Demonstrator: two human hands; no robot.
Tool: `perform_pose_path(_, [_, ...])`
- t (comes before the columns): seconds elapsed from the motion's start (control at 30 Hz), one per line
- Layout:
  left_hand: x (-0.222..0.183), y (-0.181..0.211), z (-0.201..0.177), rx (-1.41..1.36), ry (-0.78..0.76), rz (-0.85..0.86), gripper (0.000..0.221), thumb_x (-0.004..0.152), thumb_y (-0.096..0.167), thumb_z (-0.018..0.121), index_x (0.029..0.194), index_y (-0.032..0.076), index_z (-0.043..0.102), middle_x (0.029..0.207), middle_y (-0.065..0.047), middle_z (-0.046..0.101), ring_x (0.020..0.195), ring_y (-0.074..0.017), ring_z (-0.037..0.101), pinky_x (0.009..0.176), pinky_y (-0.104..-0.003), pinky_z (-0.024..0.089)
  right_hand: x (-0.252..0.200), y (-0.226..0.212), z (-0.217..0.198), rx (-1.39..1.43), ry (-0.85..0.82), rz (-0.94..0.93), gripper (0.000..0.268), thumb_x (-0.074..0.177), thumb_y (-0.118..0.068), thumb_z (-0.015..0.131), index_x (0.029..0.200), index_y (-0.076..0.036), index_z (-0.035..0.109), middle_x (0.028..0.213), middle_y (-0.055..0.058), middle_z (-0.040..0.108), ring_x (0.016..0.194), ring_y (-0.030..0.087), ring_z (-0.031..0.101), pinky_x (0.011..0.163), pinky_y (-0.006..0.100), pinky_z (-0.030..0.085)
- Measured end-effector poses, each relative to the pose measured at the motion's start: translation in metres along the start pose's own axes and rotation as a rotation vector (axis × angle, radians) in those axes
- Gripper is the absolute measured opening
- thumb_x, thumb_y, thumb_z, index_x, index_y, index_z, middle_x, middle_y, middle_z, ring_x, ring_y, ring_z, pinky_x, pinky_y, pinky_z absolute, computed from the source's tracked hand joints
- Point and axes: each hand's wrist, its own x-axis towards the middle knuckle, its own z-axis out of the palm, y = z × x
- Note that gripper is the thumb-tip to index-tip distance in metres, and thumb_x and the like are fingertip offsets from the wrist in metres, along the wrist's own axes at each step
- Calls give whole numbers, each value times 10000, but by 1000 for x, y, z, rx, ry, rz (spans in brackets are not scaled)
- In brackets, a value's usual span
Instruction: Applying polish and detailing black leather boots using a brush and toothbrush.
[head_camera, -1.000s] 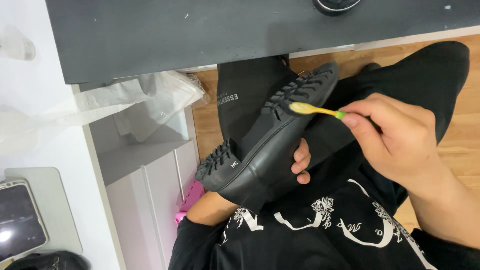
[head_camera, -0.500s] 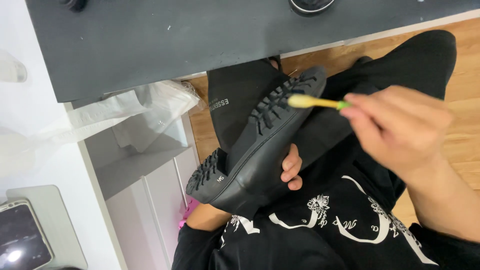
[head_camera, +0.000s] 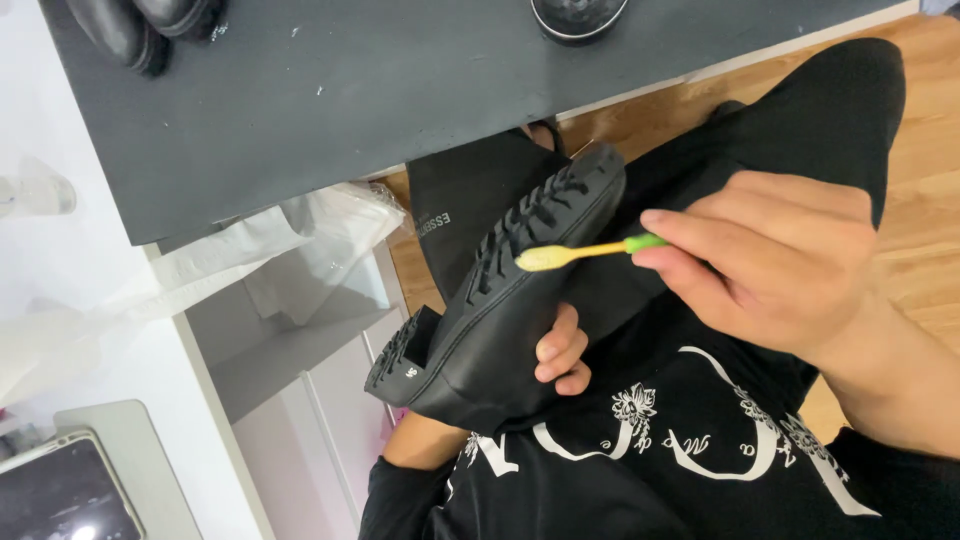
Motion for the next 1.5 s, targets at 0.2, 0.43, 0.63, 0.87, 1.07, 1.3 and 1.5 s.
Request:
perform_pose_path(0.2, [2, 5, 29, 87, -3, -13, 356, 1052, 383, 487, 1240, 108, 613, 876, -71, 540, 744, -186, 517, 758, -387, 443, 2, 10, -2, -7, 58, -13, 178, 878, -32, 844, 985, 57, 733, 806, 146, 692, 675, 267, 648, 549, 313, 465])
perform_pose_path(0.43, [-2, 7, 25, 121, -33, -2, 369, 1097, 407, 447, 1239, 113, 617, 835, -62, 525, 715, -171, 501, 762, -384, 444, -7, 20, -2, 28, 99, -114, 195, 851, -39, 849, 969, 67, 734, 761, 146, 682, 608, 266, 641, 541, 332, 465])
perform_pose_path(0.63, [-3, 3, 24, 83, -3, -16, 374, 1073, 431, 453, 1130, 105, 628, 819, -64, 524, 694, -175, 492, 737, -387, 438, -3, 13, 0, 13, 117, -116, 199, 828, -43, 854, 948, 59, 733, 757, 145, 679, 585, 264, 625, 523, 326, 461])
perform_pose_path(0.87, [10, 2, 29, -22, 31, 47, 383, 1035, 400, 463, 1304, 171, 610, 880, -90, 531, 743, -197, 505, 744, -393, 439, -27, 38, 1, 2, 72, 14, 166, 957, -69, 825, 1053, 38, 741, 839, 131, 689, 693, 246, 654, 609, 283, 461])
perform_pose_path(1.07, [26, -6, -41, 91, -66, -41, 351, 1096, 409, 500, 1189, 92, 619, 995, -94, 585, 858, -237, 555, 874, -477, 476, 40, -21, 7, 40, -107, -359, 213, 740, -169, 884, 852, -29, 769, 694, 59, 661, 565, 227, 570, 499, 333, 400])
perform_pose_path(1.3, [36, -24, -73, -186, -232, -16, 312, 1077, 343, 531, 1229, 84, 616, 1104, -139, 605, 949, -293, 591, 888, -490, 497, 44, -4, 9, -12, -207, -476, 218, 757, -168, 885, 870, -21, 770, 714, 57, 658, 598, 220, 576, 520, 331, 401])
perform_pose_path(1.5, [39, -20, -65, -14, -18, -65, 348, 1109, 335, 553, 1296, 44, 589, 1125, -131, 581, 1006, -293, 589, 940, -503, 504, 48, -16, 11, -20, -215, -555, 233, 704, -216, 894, 829, -42, 805, 646, 24, 632, 529, 191, 543, 456, 320, 365])
